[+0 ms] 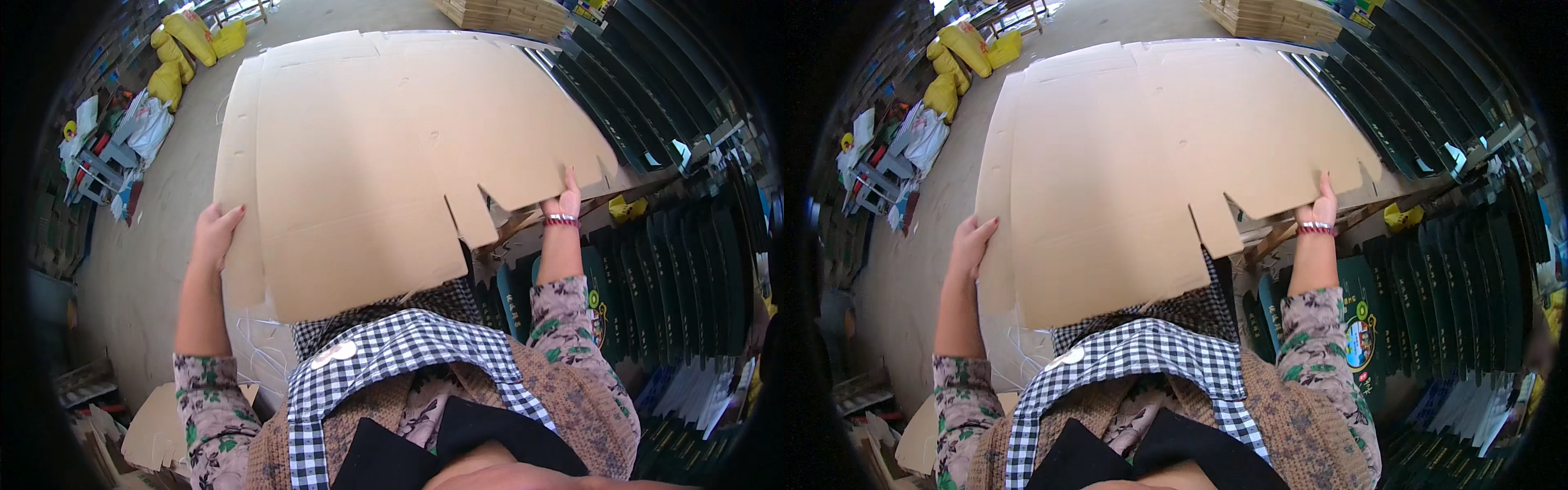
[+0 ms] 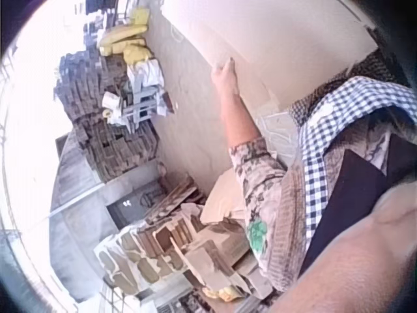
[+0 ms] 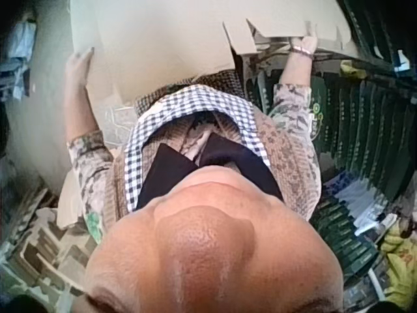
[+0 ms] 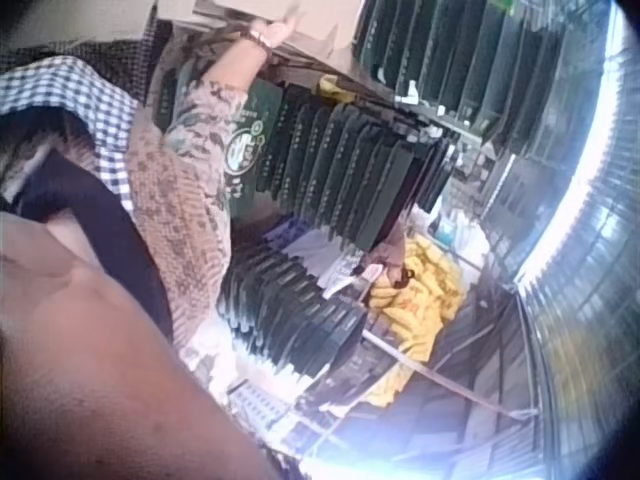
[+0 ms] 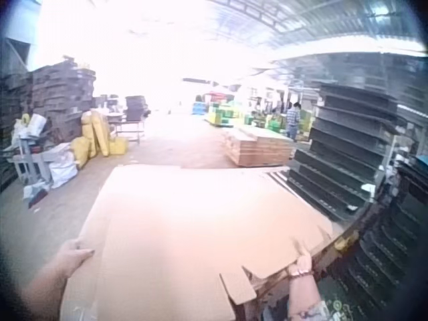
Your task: The person folds flat cardboard sheets into green printed boxes by hand, creasing the edges and stacking the finished boxes on a nearby table. The task is repeated continuously throughout the clip.
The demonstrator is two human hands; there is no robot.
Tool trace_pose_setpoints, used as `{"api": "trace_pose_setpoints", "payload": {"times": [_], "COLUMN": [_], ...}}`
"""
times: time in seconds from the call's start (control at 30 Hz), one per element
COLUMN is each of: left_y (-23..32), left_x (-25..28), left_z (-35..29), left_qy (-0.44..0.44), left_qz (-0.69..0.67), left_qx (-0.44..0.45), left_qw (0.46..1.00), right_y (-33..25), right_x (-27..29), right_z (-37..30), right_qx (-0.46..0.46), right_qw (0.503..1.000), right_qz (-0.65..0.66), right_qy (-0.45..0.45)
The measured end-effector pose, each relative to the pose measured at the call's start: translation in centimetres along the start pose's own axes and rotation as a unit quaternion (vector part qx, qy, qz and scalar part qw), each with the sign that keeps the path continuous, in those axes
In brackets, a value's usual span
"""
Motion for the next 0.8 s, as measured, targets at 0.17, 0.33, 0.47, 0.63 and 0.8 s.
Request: {"api": "trace_pose_setpoints", "payload": {"times": [0.17, 0.33, 0.47, 0.63, 0.8], "left_y": [-1.9, -2.1, -0.2, 0.3, 3.2], "left_x": [-1.7, -7.6, -6.3, -5.7, -7.3], "left_z": [4.4, 8.7, 6.7, 3.8, 4.4], "left_qy": [0.086, 0.206, 0.028, -0.159, -0.134], "left_qz": [0.284, 0.465, 0.030, 0.217, 0.427], "left_qx": [-0.034, -0.144, -0.166, -0.178, -0.181], "left_qw": [0.954, 0.849, 0.985, 0.946, 0.876], "right_y": [-0.2, 8.3, 5.8, 6.3, 6.7], "right_x": [-13.7, -20.3, -17.4, -10.5, -10.0], "right_z": [-5.1, -13.1, -7.5, -4.1, -2.0], "right_qx": [0.030, 0.091, 0.023, -0.014, -0.194], "right_qw": [0.991, 0.914, 0.688, 0.684, 0.830], "right_qz": [-0.020, -0.304, -0.587, -0.642, -0.477], "right_qy": [-0.131, -0.251, -0.426, -0.346, -0.217]}}
Point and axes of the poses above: each hand's wrist, its own z-axis towards the middle knuckle, its own x-axis out of the back of the hand, y = z × x, the point moved 1 cm from there along z, towards the middle knuckle, and after that the axes turned 15 degrees about -y, right-handed, at the moved point
